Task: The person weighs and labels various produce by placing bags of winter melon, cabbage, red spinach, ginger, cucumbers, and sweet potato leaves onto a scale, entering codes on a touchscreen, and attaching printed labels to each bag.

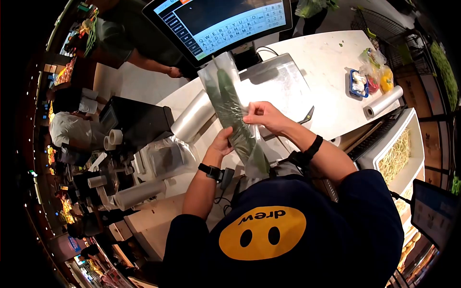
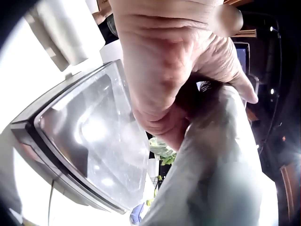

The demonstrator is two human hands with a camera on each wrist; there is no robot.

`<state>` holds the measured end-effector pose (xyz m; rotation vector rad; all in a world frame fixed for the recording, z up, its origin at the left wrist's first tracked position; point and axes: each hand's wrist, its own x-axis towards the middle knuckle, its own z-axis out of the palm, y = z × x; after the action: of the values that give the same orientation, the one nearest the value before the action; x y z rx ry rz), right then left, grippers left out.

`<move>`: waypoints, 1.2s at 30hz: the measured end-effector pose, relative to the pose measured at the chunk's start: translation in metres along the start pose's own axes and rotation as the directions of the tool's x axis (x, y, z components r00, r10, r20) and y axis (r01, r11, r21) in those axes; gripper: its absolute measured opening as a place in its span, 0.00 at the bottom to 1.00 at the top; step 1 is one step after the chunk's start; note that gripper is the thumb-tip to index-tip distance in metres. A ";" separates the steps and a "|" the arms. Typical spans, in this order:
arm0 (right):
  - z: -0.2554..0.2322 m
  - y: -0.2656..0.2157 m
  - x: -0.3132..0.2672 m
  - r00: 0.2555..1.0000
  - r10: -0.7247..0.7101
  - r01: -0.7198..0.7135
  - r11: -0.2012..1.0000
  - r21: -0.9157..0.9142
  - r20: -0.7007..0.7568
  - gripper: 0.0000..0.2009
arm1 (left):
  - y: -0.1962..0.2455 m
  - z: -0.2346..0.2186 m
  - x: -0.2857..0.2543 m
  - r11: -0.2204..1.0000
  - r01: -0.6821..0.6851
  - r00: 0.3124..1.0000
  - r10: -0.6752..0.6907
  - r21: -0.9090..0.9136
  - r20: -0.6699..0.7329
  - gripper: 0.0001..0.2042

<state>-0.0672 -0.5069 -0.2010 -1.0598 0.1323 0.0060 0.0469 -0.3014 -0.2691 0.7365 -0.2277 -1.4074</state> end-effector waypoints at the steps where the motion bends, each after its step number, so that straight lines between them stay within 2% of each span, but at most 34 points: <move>1: 0.003 -0.004 0.001 0.999 0.006 -0.006 1.000 -0.002 -0.033 0.12 | 0.001 0.003 0.000 1.000 -0.021 0.996 0.023 0.015 -0.091 0.33; 2: 0.006 -0.008 0.001 0.998 0.012 -0.012 1.000 -0.003 -0.067 0.12 | 0.001 0.006 0.001 0.999 -0.040 0.983 0.045 0.031 -0.181 0.34; 3: 0.010 -0.010 0.001 0.994 0.013 -0.018 0.999 -0.041 -0.107 0.11 | 0.007 0.021 0.003 0.998 0.011 0.944 0.010 0.063 -0.330 0.32; 6: 0.015 -0.004 0.005 0.981 0.010 -0.062 0.962 -0.265 -0.194 0.09 | 0.006 0.022 0.014 0.942 -0.177 0.910 0.267 0.286 -0.316 0.30; 7: 0.018 -0.002 0.006 0.972 -0.028 -0.058 0.934 -0.353 -0.234 0.09 | 0.012 0.044 0.014 0.925 -0.262 0.873 0.349 0.275 -0.341 0.26; 9: 0.030 0.002 0.005 0.945 -0.114 -0.064 0.853 -0.517 -0.305 0.08 | 0.012 0.059 0.018 0.825 -0.251 0.781 0.482 0.506 -0.398 0.24; 10: 0.037 0.002 0.002 0.952 -0.129 -0.056 0.820 -0.570 -0.279 0.08 | 0.014 0.066 0.017 0.760 -0.226 0.729 0.547 0.609 -0.412 0.23; 11: 0.043 0.000 -0.002 0.958 -0.142 -0.047 0.782 -0.622 -0.251 0.08 | 0.025 0.070 0.012 0.827 -0.221 0.735 0.489 0.516 -0.470 0.25; 12: 0.048 -0.002 -0.004 0.961 -0.157 -0.037 0.742 -0.669 -0.227 0.08 | 0.026 0.074 0.012 0.819 -0.298 0.689 0.540 0.491 -0.483 0.24; 14: 0.046 0.009 -0.003 0.961 -0.197 0.028 0.765 -0.643 -0.193 0.07 | 0.029 0.062 0.009 0.835 -0.274 0.711 0.510 0.477 -0.485 0.21; 16: 0.042 0.000 -0.009 0.965 -0.197 0.057 0.798 -0.600 -0.171 0.07 | 0.028 0.062 0.010 0.814 -0.280 0.681 0.542 0.509 -0.492 0.18; 17: 0.030 0.014 -0.008 0.975 -0.185 0.104 0.869 -0.484 -0.124 0.05 | 0.026 0.058 0.011 0.827 -0.273 0.681 0.527 0.491 -0.509 0.19; 18: 0.026 0.003 -0.017 0.983 -0.116 0.048 0.907 -0.419 -0.139 0.05 | 0.022 0.051 0.015 0.814 -0.305 0.670 0.552 0.494 -0.496 0.19; 19: 0.011 0.004 -0.025 0.961 -0.163 0.065 0.919 -0.389 -0.225 0.06 | 0.020 0.056 0.016 0.820 -0.325 0.670 0.552 0.472 -0.497 0.20; 20: -0.009 0.008 -0.034 0.930 -0.208 0.091 0.929 -0.360 -0.303 0.06 | 0.021 0.062 0.017 0.821 -0.346 0.663 0.557 0.454 -0.500 0.21; 22: -0.073 0.019 -0.065 0.779 -0.213 -0.019 0.932 -0.361 -0.590 0.07 | 0.024 0.071 0.019 0.827 -0.369 0.653 0.556 0.425 -0.514 0.21; 23: -0.092 0.011 -0.086 0.647 -0.204 -0.127 0.921 -0.369 -0.734 0.08 | 0.024 0.073 0.018 0.827 -0.382 0.641 0.558 0.412 -0.527 0.22; 24: -0.128 0.030 -0.105 0.515 -0.322 -0.209 0.852 -0.481 -0.795 0.07 | 0.024 0.074 0.018 0.829 -0.379 0.641 0.555 0.411 -0.530 0.22; 25: -0.152 0.044 -0.120 0.421 -0.444 -0.356 0.721 -0.595 -0.791 0.07 | 0.025 0.074 0.019 0.831 -0.376 0.641 0.553 0.411 -0.532 0.22; 26: -0.175 0.063 -0.131 0.440 -0.455 -0.475 0.614 -0.631 -0.774 0.08 | 0.026 0.074 0.020 0.833 -0.371 0.643 0.550 0.411 -0.533 0.21; 28: -0.195 0.093 -0.138 0.515 -0.496 -0.525 0.462 -0.715 -0.699 0.11 | 0.026 0.076 0.023 0.835 -0.363 0.651 0.545 0.413 -0.529 0.21; 29: -0.203 0.104 -0.138 0.561 -0.462 -0.523 0.445 -0.727 -0.687 0.14 | 0.026 0.077 0.023 0.835 -0.360 0.652 0.544 0.415 -0.529 0.20; 32: -0.204 0.111 -0.133 0.638 -0.499 -0.393 0.444 -0.805 -0.586 0.14 | 0.027 0.080 0.022 0.840 -0.350 0.670 0.533 0.414 -0.517 0.21; 33: -0.205 0.112 -0.133 0.639 -0.513 -0.395 0.421 -0.817 -0.574 0.12 | 0.026 0.079 0.021 0.837 -0.359 0.666 0.540 0.413 -0.515 0.21; 34: -0.211 0.112 -0.136 0.698 -0.522 -0.373 0.319 -0.871 -0.490 0.08 | 0.026 0.080 0.021 0.832 -0.369 0.658 0.549 0.415 -0.515 0.21; 36: -0.210 0.118 -0.136 0.688 -0.575 -0.339 0.285 -0.897 -0.443 0.05 | 0.026 0.080 0.020 0.819 -0.398 0.648 0.570 0.413 -0.505 0.22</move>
<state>-0.2325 -0.6236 -0.3898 -2.3328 0.8902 -0.6101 0.0272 -0.3469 -0.1985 1.2182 -0.0893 -0.5594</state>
